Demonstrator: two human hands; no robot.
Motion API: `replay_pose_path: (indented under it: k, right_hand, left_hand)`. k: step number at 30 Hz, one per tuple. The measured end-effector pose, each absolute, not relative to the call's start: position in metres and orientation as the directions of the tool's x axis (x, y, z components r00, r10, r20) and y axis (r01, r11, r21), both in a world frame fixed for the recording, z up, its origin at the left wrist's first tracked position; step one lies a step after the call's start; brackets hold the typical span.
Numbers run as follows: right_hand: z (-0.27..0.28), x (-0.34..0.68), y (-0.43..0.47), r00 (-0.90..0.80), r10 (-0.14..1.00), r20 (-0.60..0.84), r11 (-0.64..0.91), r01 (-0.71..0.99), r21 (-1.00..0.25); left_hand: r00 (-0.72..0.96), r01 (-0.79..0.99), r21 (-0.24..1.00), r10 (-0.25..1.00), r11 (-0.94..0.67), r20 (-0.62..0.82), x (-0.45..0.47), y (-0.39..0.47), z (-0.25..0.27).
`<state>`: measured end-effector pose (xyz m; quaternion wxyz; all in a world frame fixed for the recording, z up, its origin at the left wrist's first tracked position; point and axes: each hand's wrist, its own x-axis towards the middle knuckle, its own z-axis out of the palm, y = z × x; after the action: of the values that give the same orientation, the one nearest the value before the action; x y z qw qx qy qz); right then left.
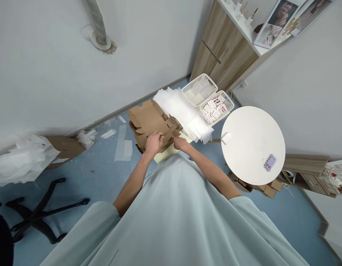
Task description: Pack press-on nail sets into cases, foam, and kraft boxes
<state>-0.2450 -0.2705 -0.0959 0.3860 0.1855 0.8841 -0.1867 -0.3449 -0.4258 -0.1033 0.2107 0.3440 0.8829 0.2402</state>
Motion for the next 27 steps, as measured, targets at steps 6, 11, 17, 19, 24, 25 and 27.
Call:
replay_pose_path:
  k: [6,11,17,19,24,25,27]
  right_hand:
    - [-0.094,-0.243,-0.267,-0.694,0.201,-0.692,0.813,0.512,-0.278]
    - [-0.069,-0.218,-0.244,-0.81,0.264,-0.523,0.715,0.528,-0.458]
    - [0.003,-0.156,-0.196,-0.771,0.594,-0.23,0.04,0.314,-0.949]
    - [0.028,-0.131,-0.184,-0.67,0.704,-0.235,-0.074,0.259,-0.963]
    - [0.056,-0.062,-0.164,-0.407,0.888,-0.212,-0.113,0.255,-0.96]
    - [0.055,-0.046,-0.161,-0.362,0.909,-0.208,-0.121,0.247,-0.961]
    - [0.051,-0.013,-0.153,-0.27,0.941,-0.204,-0.142,0.233,-0.962]
  left_hand:
    - [-0.798,0.457,0.718,0.599,0.524,0.071,-0.363,-0.446,-0.034]
    - [-0.813,0.504,0.759,0.523,0.412,0.256,-0.365,-0.444,0.023]
    - [-0.633,0.679,0.712,0.635,0.178,0.444,-0.348,-0.401,0.05]
    - [-0.539,0.712,0.697,0.703,0.086,0.464,-0.339,-0.376,0.048]
    - [-0.246,0.716,0.673,0.835,-0.186,0.492,-0.299,-0.303,0.04]
    - [-0.18,0.708,0.665,0.849,-0.239,0.497,-0.288,-0.289,0.038]
    - [-0.053,0.686,0.644,0.861,-0.337,0.506,-0.264,-0.26,0.034]
